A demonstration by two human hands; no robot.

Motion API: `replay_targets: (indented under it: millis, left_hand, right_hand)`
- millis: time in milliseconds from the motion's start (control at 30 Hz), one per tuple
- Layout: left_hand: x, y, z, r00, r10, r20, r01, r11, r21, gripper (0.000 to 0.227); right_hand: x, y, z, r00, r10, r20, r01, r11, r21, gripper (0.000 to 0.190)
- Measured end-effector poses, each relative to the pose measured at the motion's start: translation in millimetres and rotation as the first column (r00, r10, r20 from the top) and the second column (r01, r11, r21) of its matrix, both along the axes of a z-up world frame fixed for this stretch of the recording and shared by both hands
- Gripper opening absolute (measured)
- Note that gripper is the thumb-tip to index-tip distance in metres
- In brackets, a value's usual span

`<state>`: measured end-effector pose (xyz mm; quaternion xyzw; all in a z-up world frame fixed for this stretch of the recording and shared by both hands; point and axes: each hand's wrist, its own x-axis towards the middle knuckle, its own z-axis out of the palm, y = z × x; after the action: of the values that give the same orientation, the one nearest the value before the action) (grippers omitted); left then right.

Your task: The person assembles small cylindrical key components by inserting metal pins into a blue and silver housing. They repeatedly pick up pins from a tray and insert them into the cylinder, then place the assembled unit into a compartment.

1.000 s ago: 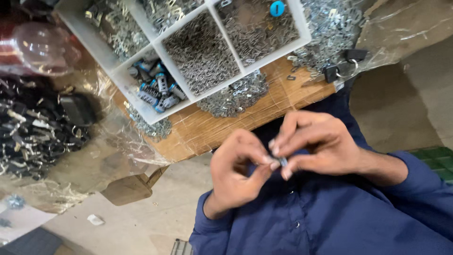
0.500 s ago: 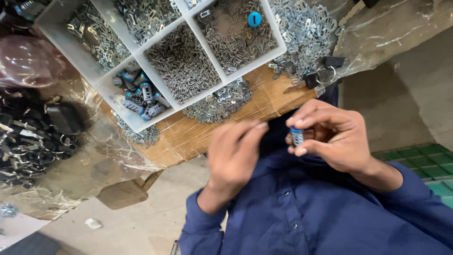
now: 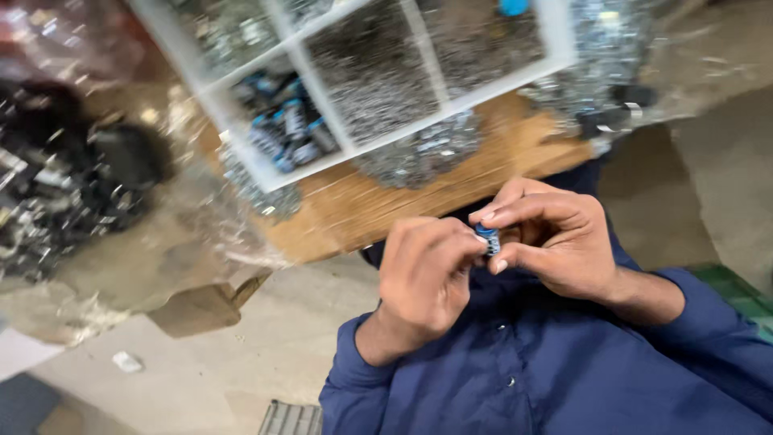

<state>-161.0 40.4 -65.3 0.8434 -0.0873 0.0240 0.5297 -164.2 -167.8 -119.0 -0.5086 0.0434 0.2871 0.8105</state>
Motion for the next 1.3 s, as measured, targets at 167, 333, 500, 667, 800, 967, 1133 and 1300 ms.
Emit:
replay_targets:
  millis: [167,333,500,667,800,967,1133,1300]
  left_hand:
    - [-16.4,44.4,1.8,0.999,-0.044,0.0,0.044,0.995,0.089,0.028]
    - [-42.8,58.6,-3.6,0.969,0.247,-0.012,-0.248,0.965,-0.09,0.02]
    - [-41.7,52.5,-1.8,0.977,0.212,-0.005,-0.212,0.975,-0.063,0.022]
    - [-28.0,55.6,-1.8,0.998,0.047,0.03,-0.051,0.987,0.154,0.03]
    - [-30.6,68.7,0.6,0.941,-0.069,-0.33,-0.048,0.941,-0.335,0.027]
    - [-40.3,71.0,5.8,0.873,0.117,-0.474,-0.281,0.914,-0.293,0.024]
    - [-30.0,79.2,-0.2,0.916,0.402,0.017,-0.323,0.711,0.624,0.049]
    - [-34.8,86.0,4.5,0.887,0.457,-0.062,-0.4,0.83,0.388,0.042]
  right_hand:
    - [2.4,37.3,4.6,0.991,0.119,-0.065,-0.121,0.992,-0.026,0.034]
    - [7.4,62.5,4.1,0.973,0.224,-0.054,-0.215,0.968,0.129,0.033]
    - [13.5,62.6,2.9,0.971,0.237,0.035,-0.238,0.971,0.013,0.034]
    - [10.2,51.5,7.8,0.985,0.172,0.011,-0.17,0.979,-0.112,0.034]
    - [18.7,47.9,4.8,0.918,0.378,0.119,-0.372,0.926,-0.071,0.033]
    - [18.7,55.0,1.7,0.925,0.379,0.033,-0.379,0.925,0.004,0.036]
    - [16.1,60.5,4.6,0.951,0.3,-0.074,-0.3,0.954,0.009,0.033]
    - [20.3,51.0,12.5,0.964,0.261,-0.05,-0.258,0.964,0.059,0.035]
